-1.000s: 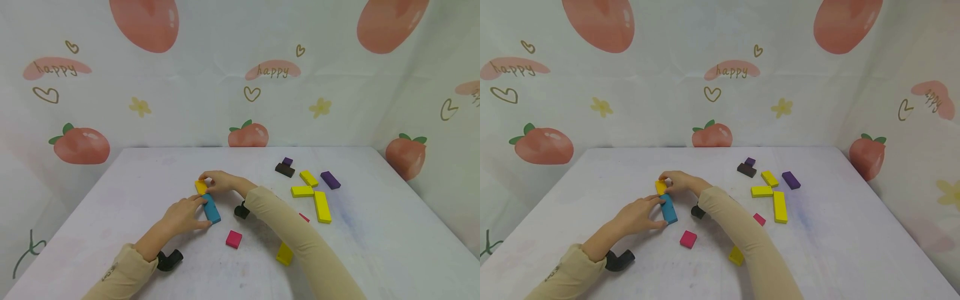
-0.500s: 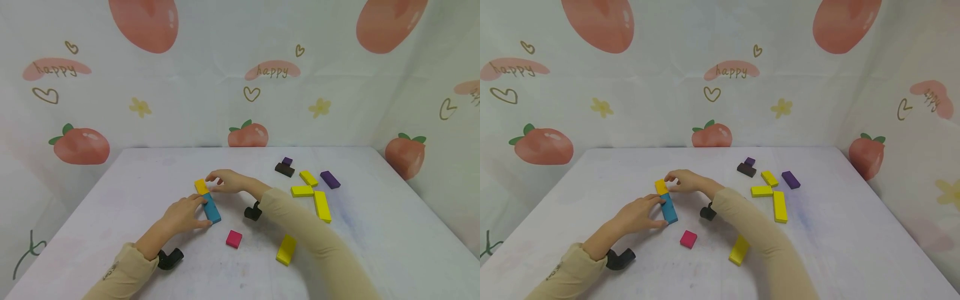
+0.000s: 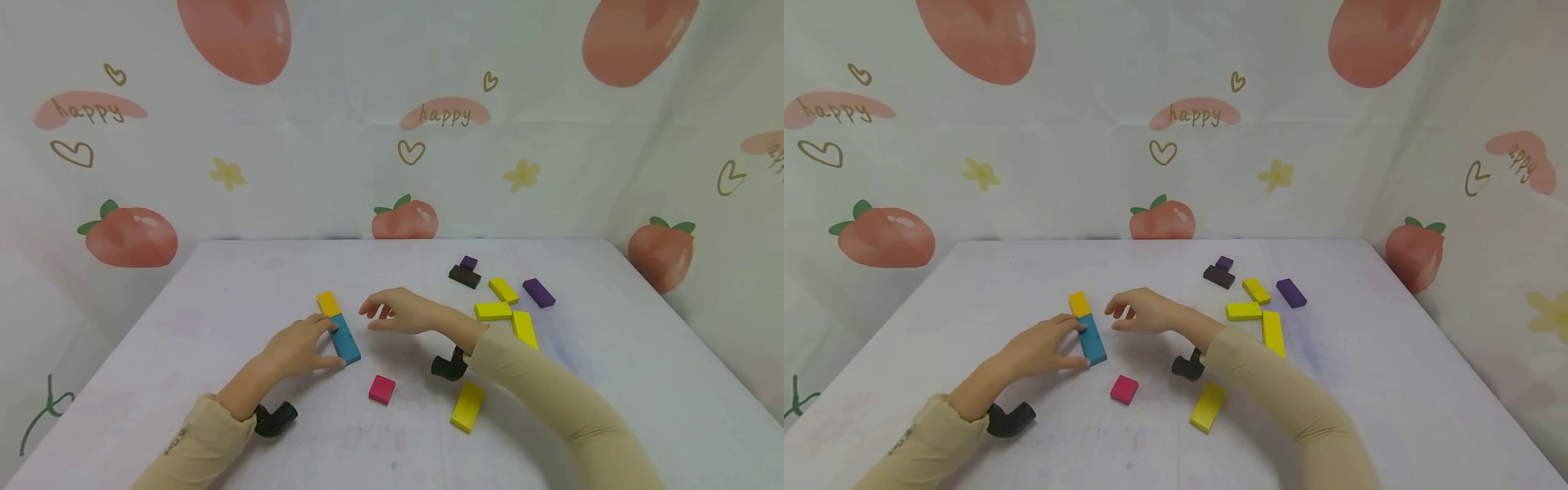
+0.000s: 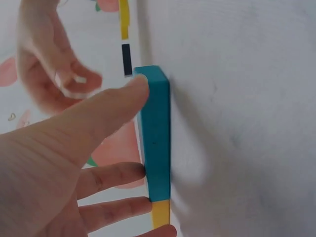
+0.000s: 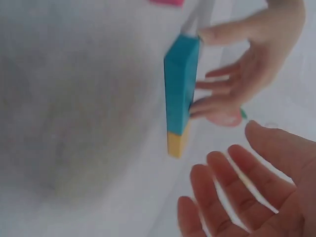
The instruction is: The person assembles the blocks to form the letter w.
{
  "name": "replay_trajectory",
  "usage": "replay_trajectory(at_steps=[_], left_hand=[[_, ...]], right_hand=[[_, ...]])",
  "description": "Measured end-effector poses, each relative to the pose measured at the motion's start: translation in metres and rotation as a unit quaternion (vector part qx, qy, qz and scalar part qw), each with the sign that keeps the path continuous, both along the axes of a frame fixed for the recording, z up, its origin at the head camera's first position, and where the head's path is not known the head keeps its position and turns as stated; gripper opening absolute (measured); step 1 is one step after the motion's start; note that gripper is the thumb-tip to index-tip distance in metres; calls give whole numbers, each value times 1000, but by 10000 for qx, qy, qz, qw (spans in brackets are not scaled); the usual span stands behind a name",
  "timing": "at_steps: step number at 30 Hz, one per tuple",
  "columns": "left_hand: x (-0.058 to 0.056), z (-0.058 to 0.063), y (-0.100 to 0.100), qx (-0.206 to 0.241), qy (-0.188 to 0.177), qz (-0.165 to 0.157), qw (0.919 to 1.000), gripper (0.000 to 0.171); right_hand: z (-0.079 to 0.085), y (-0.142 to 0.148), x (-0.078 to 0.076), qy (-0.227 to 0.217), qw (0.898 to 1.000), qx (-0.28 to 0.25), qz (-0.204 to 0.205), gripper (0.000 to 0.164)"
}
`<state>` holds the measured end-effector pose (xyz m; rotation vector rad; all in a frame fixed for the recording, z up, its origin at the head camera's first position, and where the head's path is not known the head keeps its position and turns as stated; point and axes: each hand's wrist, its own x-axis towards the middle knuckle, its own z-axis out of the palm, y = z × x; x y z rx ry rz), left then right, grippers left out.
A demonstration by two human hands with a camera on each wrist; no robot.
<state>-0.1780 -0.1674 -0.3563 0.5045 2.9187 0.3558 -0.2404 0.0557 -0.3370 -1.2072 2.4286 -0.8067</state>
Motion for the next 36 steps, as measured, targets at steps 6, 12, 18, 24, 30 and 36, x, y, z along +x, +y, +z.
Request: replay_trajectory(at_steps=[6, 12, 18, 24, 30, 36], left_hand=[[-5, 4, -3, 144, 73, -22, 9999, 74], [-10, 2, -2, 135, 143, -7, 9998, 82], [-13, -1, -1, -34, 76, -63, 9999, 90], [-13, 0, -1, -90, -79, 26, 9999, 91], [-12, 1, 0, -80, -106, 24, 9999, 90], [-13, 1, 1, -66, -144, 47, 9999, 91]], right_hand=[[-2, 9, 22, -300, 9993, 215, -111, 31], [-7, 14, 39, -633, 9960, 499, -376, 34], [-12, 15, 49, -711, 9933, 752, -515, 39], [-13, 15, 55, -812, 9907, 966, -517, 42], [-12, 13, 57, -936, 9881, 1058, -604, 42], [-13, 9, 59, -956, 9860, 1193, -661, 40]])
